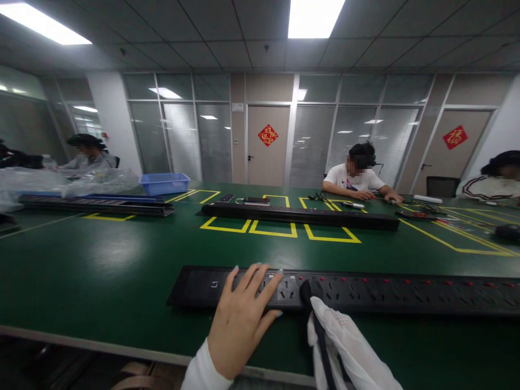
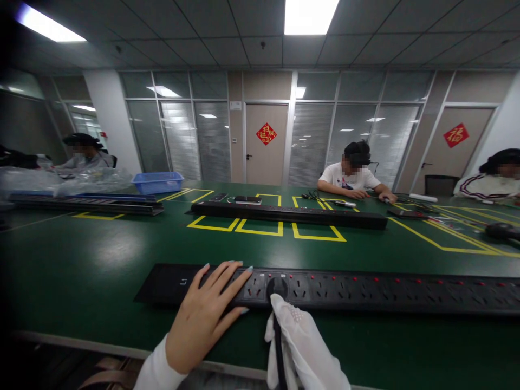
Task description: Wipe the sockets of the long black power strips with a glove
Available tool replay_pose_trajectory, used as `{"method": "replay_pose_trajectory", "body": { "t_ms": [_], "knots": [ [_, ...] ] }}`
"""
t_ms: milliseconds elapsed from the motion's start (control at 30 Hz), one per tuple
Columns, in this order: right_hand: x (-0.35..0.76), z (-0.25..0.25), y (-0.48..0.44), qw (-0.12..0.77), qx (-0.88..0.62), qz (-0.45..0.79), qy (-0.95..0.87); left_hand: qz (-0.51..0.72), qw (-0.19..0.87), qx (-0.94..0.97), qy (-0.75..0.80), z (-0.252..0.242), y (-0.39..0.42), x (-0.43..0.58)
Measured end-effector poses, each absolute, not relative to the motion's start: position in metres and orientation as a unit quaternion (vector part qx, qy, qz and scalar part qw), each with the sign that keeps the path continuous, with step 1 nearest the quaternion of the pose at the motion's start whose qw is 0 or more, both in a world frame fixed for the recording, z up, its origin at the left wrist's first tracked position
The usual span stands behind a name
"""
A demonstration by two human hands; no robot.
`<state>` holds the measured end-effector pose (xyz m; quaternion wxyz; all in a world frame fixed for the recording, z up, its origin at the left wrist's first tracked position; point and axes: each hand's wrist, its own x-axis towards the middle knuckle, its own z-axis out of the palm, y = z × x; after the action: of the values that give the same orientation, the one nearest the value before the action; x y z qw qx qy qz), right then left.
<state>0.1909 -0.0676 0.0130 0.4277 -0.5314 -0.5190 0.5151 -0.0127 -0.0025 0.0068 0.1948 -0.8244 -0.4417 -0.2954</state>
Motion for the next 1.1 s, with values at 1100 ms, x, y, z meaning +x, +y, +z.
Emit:
{"method": "replay_pose_trajectory", "body": {
  "t_ms": [1100],
  "knots": [
    [0.152, -0.004, -0.058, 0.556, -0.45, 0.519, -0.468, -0.313, 0.203, -0.802, -0.466, -0.002, -0.007, 0.021]
  ]
}}
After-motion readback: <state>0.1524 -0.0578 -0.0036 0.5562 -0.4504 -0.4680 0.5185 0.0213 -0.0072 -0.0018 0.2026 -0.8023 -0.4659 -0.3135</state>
